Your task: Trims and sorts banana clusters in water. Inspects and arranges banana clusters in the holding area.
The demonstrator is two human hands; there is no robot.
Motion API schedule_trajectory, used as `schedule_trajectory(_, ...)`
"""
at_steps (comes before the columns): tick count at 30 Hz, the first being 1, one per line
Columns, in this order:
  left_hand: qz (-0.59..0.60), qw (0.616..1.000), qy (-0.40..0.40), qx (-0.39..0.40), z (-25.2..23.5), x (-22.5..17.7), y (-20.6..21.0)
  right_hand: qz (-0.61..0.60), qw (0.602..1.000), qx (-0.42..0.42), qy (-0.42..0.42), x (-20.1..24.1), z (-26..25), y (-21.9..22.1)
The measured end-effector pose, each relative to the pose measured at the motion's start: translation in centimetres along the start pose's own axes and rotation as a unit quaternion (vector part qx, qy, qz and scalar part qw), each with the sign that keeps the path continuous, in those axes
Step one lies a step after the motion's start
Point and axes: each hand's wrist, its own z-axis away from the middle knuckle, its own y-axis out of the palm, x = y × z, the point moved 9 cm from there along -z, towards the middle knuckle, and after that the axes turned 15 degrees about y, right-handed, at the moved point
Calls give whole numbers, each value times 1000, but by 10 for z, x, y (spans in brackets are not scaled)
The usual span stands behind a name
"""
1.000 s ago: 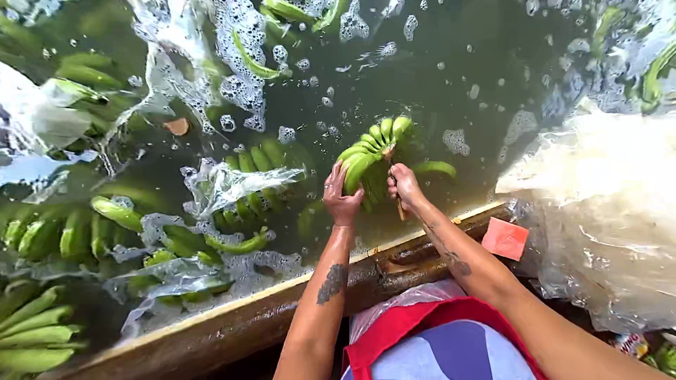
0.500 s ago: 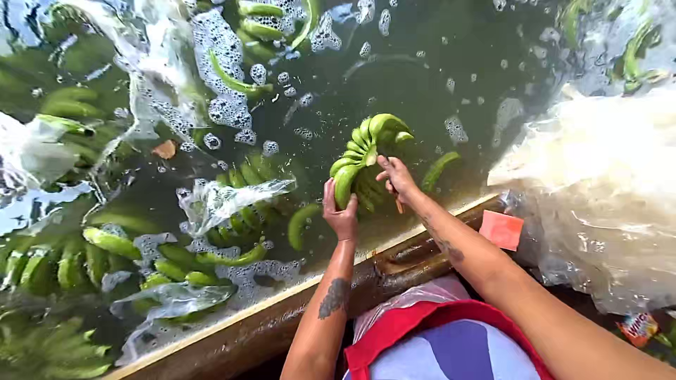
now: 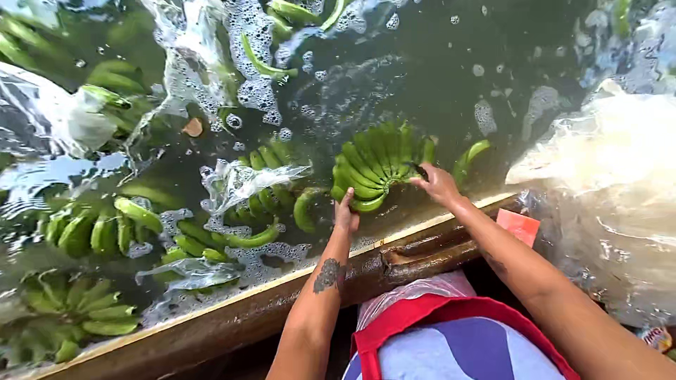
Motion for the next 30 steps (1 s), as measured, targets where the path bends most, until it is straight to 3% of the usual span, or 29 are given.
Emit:
schedule_trajectory(4, 50, 998, -33, -28, 44, 21, 28, -39, 993, -71, 88, -29, 2, -7)
schedule_trajectory(9, 110, 989, -43, -94, 81, 18, 67, -4, 991, -85, 105, 10, 6, -22)
schedule_trajectory(12, 105, 985, -9, -136, 90, 15, 84, 33, 988, -64, 138, 24, -7, -21)
schedule_trajectory(13, 102, 984, 12, -145, 90, 17, 86, 10, 989, -36, 145, 22, -7, -14)
schedule_trajectory(15, 91, 984, 35, -147, 84, 21, 78, -118, 981, 100, 117, 7, 12, 8)
schedule_trajectory(17, 48, 993, 19, -109, 71, 15, 67, -293, 909, 282, 92, -12, 39, 23)
schedule_trajectory(18, 15, 996, -1, -83, 63, 9, 60, -341, 881, 314, 92, -22, 44, 18)
schedule_trajectory(19, -11, 998, -21, -54, 55, 2, 54, -335, 895, 284, 83, -30, 40, 2)
schedule_trajectory(22, -32, 998, -42, 18, 33, -33, 44, -112, 993, 28, -18, 8, 9, -63)
schedule_trajectory(24, -8, 999, -33, 18, 25, -53, 38, 74, 987, -59, -132, 61, -7, -62)
schedule_trajectory(27, -26, 999, -22, -5, 24, -61, 17, 206, 959, 10, -195, 104, -39, 3)
schedule_trajectory(30, -90, 995, -7, -28, 30, -52, -16, 223, 959, 27, -170, 106, -66, 56)
